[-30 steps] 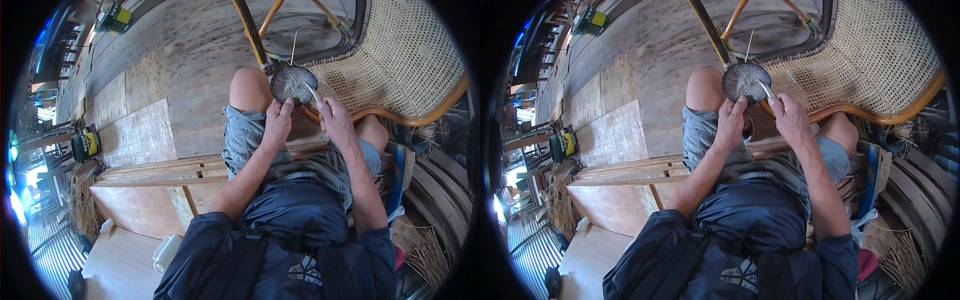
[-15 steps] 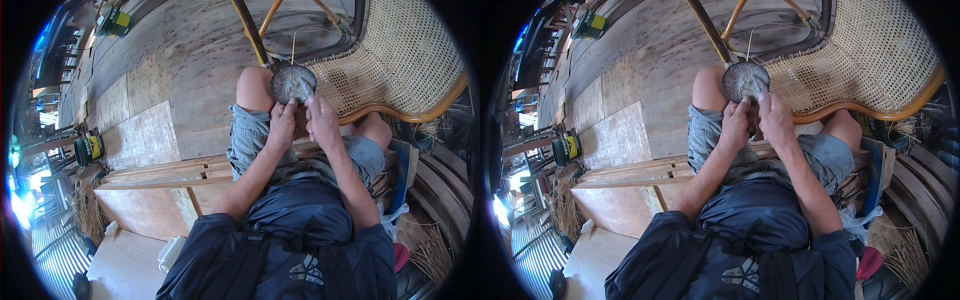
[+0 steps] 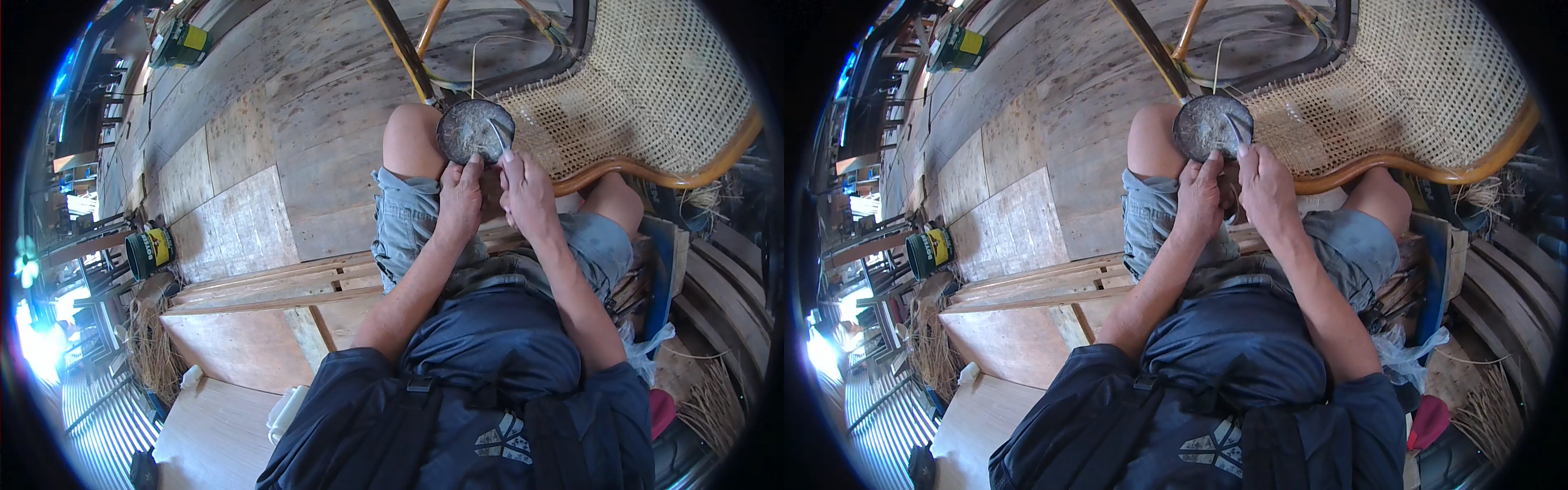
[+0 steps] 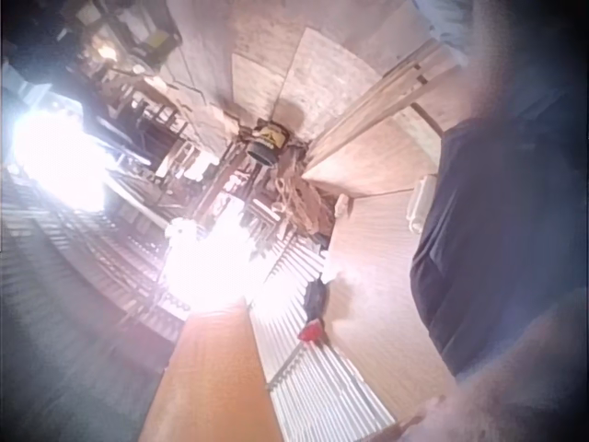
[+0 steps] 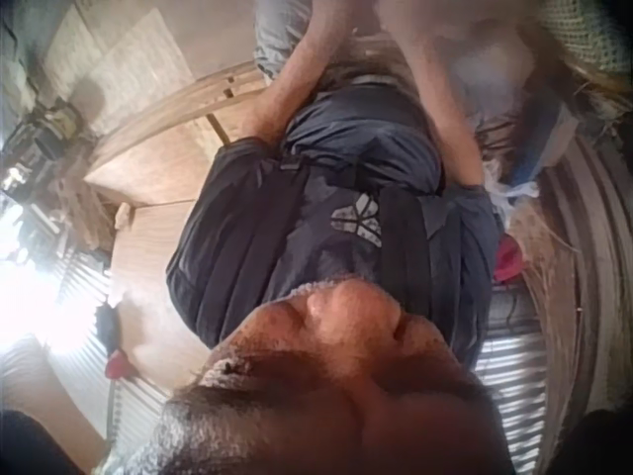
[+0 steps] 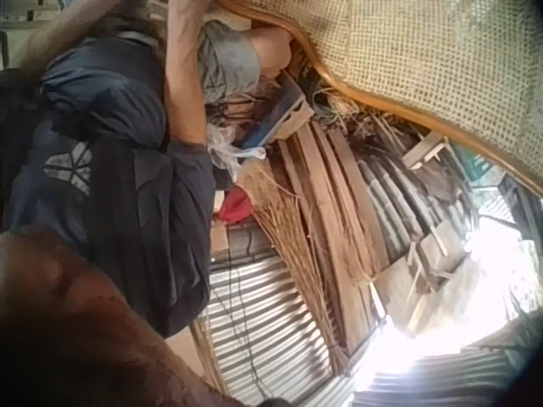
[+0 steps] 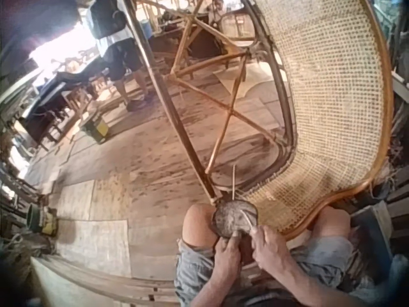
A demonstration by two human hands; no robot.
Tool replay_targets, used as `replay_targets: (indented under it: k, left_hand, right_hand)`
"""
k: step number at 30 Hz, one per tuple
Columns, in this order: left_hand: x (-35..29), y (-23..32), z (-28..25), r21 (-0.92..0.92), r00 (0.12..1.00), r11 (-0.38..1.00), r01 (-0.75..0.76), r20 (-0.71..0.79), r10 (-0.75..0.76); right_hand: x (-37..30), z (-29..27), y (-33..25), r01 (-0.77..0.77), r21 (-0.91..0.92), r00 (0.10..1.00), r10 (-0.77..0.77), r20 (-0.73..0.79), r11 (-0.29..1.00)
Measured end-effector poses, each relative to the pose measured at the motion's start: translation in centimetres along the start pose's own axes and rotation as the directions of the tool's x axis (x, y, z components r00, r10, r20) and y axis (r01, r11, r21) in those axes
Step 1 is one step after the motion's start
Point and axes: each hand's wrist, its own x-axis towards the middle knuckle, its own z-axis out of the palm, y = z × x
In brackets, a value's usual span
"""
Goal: Weaving or repairing the mesh of a rattan chair using long strips of material and specialized tools.
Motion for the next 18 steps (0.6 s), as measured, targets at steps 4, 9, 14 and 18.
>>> replay_targets:
  k: [4,9,14,18]
  left_hand:
    - [-0.5,0.6,2.5,-0.162,0.992,0.985,0.054,-0.105,-0.072]
    - [0.2,-0.4,-0.6,0.072,0.998,0.995,0.063,-0.012,-0.062]
    - [-0.2,0.3,0.3,0.030,0.999,0.999,0.037,-0.033,-0.036]
    - [-0.2,-0.5,0.4,0.005,1.000,1.000,-0.007,-0.024,0.007]
  right_hand:
    - [-0.8,1.4,4.0,0.210,-0.145,0.975,-0.218,-0.043,0.967]
    - [-0.4,0.0,0.5,-0.024,-0.007,1.000,0.024,-0.003,1.000]
    - [-0.4,0.6,3.9,0.314,-0.271,0.940,-0.338,-0.047,0.910]
    - [-1.2,0.5,2.7,0.147,-0.214,0.987,-0.158,-0.037,0.966]
